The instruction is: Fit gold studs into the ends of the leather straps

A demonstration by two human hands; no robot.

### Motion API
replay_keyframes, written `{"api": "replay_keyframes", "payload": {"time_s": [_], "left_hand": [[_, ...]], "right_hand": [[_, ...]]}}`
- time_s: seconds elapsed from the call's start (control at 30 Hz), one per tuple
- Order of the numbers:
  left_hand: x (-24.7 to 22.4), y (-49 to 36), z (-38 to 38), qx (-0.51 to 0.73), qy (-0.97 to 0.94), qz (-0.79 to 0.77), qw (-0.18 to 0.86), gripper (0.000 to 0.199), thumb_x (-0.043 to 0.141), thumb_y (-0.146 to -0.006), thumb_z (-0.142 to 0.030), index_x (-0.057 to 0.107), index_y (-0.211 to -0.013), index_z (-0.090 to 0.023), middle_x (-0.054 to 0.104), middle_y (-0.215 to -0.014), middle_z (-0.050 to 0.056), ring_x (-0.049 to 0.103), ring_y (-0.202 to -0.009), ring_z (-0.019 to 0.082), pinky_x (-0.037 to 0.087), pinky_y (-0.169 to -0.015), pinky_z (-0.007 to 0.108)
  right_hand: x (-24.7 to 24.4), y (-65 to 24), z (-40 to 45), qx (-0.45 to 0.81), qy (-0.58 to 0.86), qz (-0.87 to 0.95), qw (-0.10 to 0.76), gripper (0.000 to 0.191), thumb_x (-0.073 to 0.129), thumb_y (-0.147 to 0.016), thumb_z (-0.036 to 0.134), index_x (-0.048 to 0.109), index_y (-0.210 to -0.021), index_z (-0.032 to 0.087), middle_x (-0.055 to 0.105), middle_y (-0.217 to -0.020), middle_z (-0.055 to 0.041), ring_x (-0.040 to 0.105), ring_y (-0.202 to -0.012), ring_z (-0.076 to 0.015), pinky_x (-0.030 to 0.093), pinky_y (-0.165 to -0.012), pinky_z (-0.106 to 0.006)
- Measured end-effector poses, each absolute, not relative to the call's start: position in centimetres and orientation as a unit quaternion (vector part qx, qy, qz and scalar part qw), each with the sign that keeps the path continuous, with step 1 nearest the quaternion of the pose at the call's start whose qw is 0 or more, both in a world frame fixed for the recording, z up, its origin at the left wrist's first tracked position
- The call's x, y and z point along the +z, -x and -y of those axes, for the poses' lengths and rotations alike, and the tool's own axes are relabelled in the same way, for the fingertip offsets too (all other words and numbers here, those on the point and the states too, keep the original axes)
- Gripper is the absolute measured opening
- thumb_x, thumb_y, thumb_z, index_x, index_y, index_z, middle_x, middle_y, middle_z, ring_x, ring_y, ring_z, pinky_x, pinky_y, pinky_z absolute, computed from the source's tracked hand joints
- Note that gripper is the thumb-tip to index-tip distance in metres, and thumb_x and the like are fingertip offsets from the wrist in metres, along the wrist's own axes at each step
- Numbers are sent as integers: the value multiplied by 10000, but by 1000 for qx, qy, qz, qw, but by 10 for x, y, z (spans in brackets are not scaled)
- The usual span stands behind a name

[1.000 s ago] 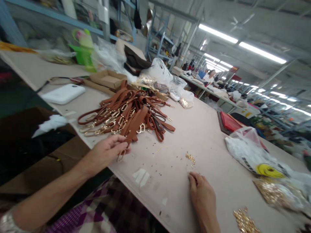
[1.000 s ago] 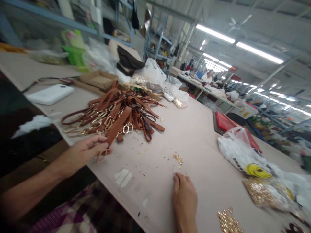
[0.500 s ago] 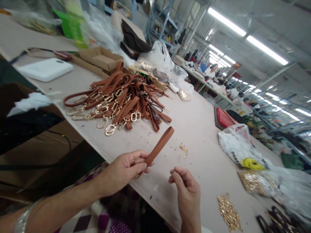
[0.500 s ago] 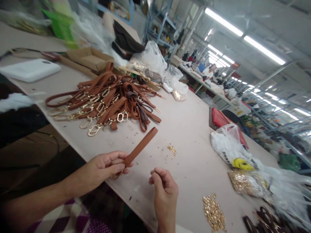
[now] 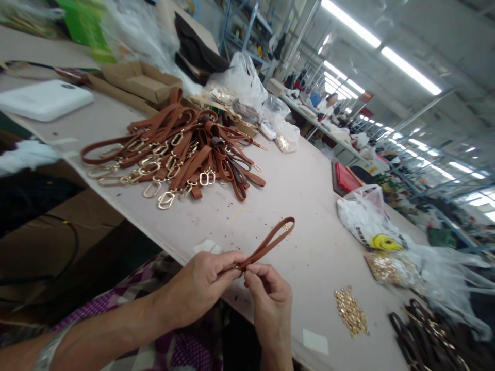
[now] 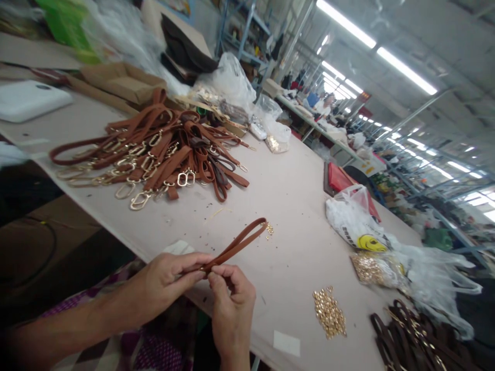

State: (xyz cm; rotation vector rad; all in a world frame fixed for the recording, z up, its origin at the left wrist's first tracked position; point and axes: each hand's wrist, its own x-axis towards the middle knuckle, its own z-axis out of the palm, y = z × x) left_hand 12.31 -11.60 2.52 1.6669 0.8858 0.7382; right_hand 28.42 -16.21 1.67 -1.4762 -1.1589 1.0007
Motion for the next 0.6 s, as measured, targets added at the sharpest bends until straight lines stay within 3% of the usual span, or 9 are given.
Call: {"api": "replay_keyframes", "payload": {"time_s": [0.13,0.33,0.47,0.6], "left_hand": [[9,-121,118,336,-714,-385,479,307,564,-881,-296,726,-1139,-341,769,-1033,-19,710,-928,239,527,-801,238],[-4,-127,118,329,-668,-394,538,284,694,-767,-396,767,-1039,-369,776,-983,-11,706,-915,284,550,-838,276],[-1,-137,119,276,-617,-360,643,377,609,-836,-490,700,-1162,-324,723,-763,19,660,-704,231,545,-658,257],[-13,-139,117,260,-522,-400,707,554,620,-794,-541,615,-1297,-308,631,-610,1,589,-570,204,509,-530,259]], "right_hand": [[15,-278,164,402,590,441,543,61,666,-799,246,636,-784,195,667,-751,27,600,-717,-130,482,-701,-258],[11,-269,171,406,586,399,577,115,670,-774,216,561,-808,207,639,-764,35,590,-717,-128,487,-678,-255],[9,-299,178,357,623,437,542,125,666,-790,255,576,-857,201,625,-763,26,579,-710,-125,483,-666,-250],[8,-390,183,104,770,479,408,223,519,-894,339,575,-1034,175,681,-882,-29,640,-819,-152,503,-745,-268]]}}
